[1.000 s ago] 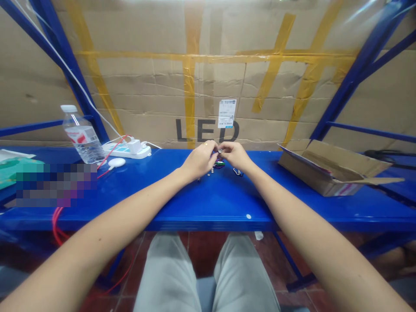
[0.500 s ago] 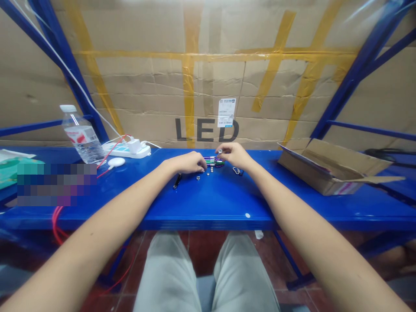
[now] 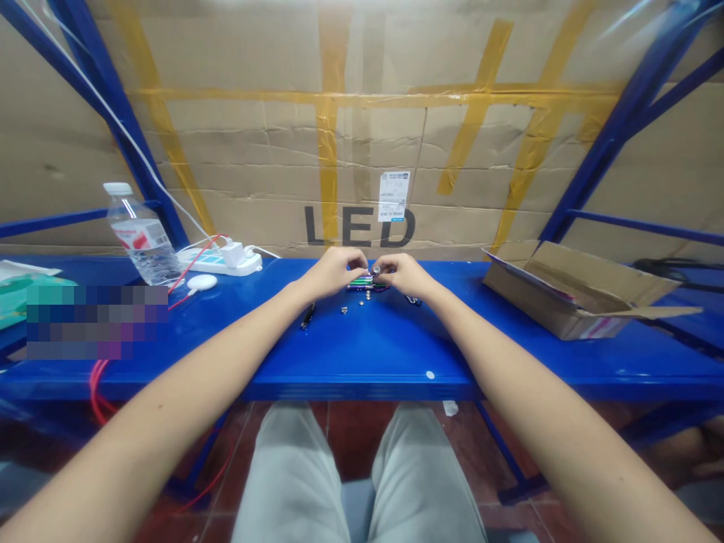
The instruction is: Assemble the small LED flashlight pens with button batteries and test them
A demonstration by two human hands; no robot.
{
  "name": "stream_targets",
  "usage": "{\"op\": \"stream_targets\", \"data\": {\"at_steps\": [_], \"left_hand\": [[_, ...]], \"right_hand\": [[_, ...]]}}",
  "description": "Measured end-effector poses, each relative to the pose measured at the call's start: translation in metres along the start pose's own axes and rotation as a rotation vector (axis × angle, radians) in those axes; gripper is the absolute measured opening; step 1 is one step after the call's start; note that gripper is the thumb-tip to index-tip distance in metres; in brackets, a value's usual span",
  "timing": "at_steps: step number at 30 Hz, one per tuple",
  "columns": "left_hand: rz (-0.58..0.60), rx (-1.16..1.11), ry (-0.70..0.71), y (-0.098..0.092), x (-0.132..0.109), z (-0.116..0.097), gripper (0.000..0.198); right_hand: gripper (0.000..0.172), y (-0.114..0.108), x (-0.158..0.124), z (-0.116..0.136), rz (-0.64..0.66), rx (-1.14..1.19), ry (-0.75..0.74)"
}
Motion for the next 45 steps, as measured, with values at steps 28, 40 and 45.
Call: {"op": "stream_targets", "data": {"at_steps": [28, 40, 45], "left_hand": [[0.485, 0.006, -0.146, 0.015, -0.010, 0.005, 0.016], [0.243, -0.038, -0.163, 0.014, -0.007, 0.001, 0.010], [-0.173, -0.031, 0.042, 0.006, 0.000, -0.008, 0.007]], "right_hand": [[0.011, 0.001, -0.001, -0.002, -0.025, 0.191, 0.163], [0.009, 0.002, -0.003, -0.001, 0.033, 0.105, 0.165], [0.007, 0.003, -0.004, 0.006, 0.059, 0.099, 0.147]]}}
Point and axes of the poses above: each hand's wrist, its own x-axis towards the middle knuckle, its own y-axis out of the palm, z = x × y, the point moved 3 cm from there along x, towards the middle knuckle, and after that the axes turned 8 degrees about -z, right-handed, at the moved point
